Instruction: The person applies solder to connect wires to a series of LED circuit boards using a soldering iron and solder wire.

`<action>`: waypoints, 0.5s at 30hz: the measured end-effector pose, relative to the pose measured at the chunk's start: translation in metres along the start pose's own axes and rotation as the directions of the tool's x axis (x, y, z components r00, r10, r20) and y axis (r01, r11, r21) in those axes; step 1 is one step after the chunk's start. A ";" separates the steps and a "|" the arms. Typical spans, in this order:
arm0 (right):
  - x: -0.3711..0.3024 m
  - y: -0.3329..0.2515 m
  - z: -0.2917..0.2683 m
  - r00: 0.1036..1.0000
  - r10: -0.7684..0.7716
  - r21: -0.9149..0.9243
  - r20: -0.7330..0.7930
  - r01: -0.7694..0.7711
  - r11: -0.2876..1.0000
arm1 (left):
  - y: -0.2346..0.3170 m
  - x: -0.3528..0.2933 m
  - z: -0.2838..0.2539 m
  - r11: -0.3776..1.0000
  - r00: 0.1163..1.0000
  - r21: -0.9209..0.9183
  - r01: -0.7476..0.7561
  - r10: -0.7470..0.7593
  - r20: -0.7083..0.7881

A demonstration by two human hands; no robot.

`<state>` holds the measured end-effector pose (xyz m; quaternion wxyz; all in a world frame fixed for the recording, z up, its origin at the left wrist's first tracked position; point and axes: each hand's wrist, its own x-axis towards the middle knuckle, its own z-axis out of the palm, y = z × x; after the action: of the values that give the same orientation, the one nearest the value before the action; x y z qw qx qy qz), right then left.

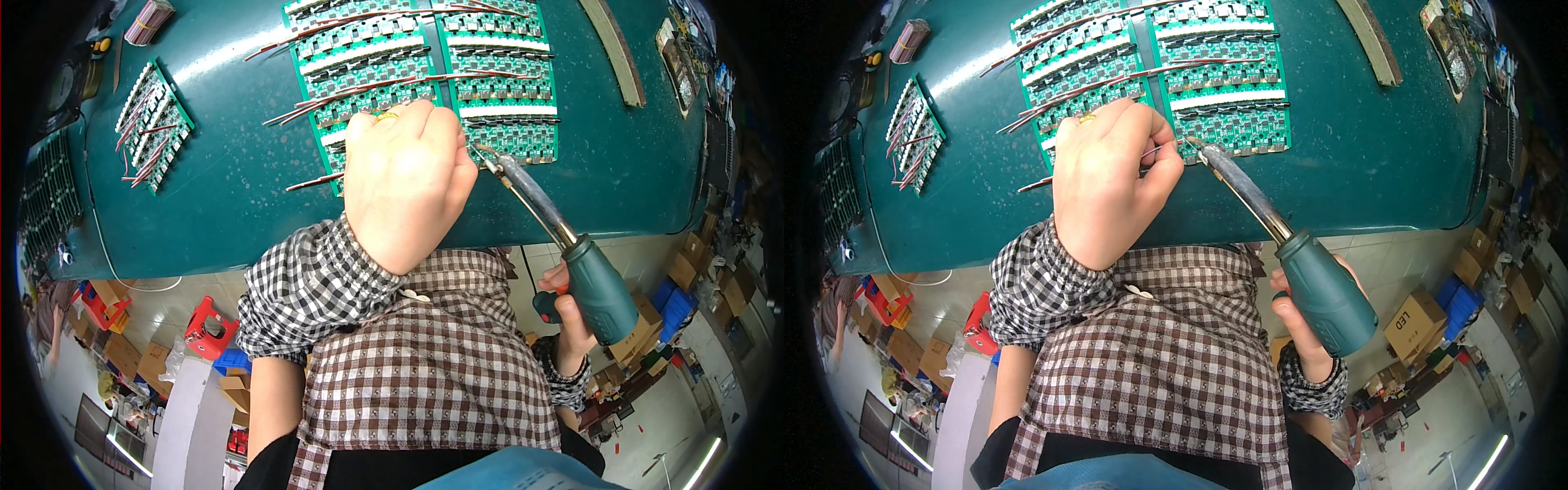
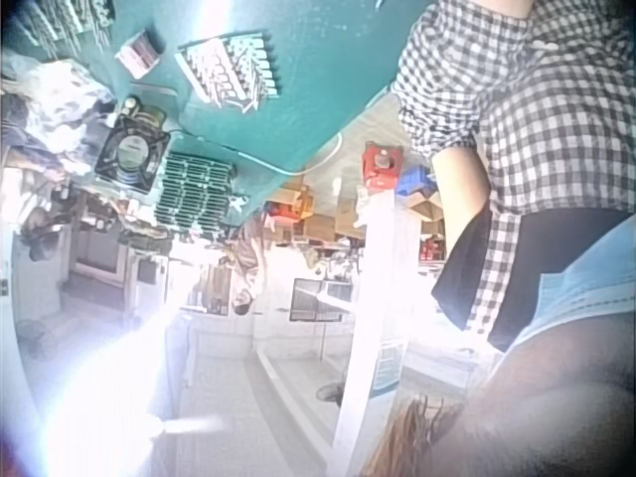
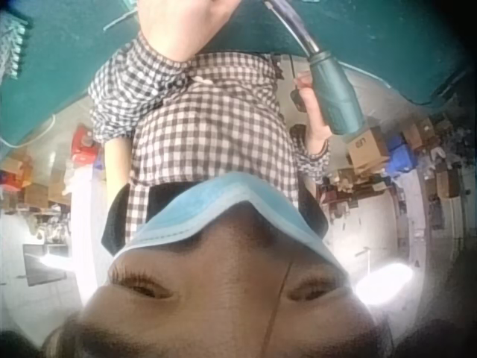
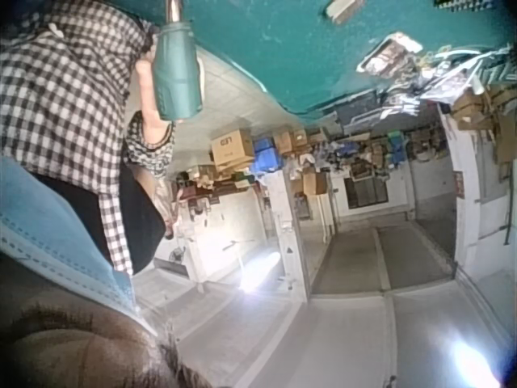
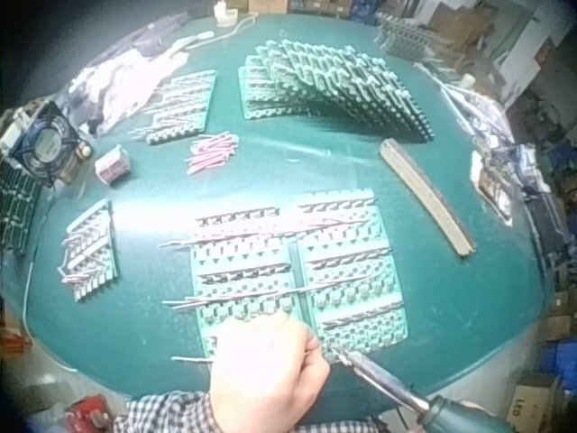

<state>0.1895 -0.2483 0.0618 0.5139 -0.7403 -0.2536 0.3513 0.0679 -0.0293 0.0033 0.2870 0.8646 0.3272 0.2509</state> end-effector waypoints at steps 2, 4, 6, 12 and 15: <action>0.001 -0.001 0.000 1.000 0.005 0.008 -0.004 -0.005 1.000 | 0.000 -0.001 0.000 1.000 1.000 0.002 -0.001 0.001 -0.010; 0.002 -0.002 -0.001 1.000 0.000 -0.009 0.020 0.000 1.000 | 0.000 -0.001 0.000 1.000 1.000 0.004 0.000 0.000 -0.013; 0.002 -0.001 -0.001 1.000 -0.011 -0.024 0.024 0.011 1.000 | 0.000 0.000 0.001 1.000 1.000 0.005 -0.003 0.003 -0.015; 0.002 0.002 -0.001 0.997 -0.075 -0.071 0.029 0.077 0.994 | 0.000 -0.001 0.001 1.000 1.000 0.010 0.003 -0.003 -0.010; 0.000 0.000 0.000 0.997 -0.075 -0.078 0.013 0.075 0.994 | -0.001 -0.001 0.001 1.000 1.000 0.011 -0.001 0.001 -0.014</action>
<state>0.1898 -0.2482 0.0622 0.4960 -0.7481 -0.2975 0.3253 0.0673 -0.0299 0.0022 0.2798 0.8646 0.3303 0.2552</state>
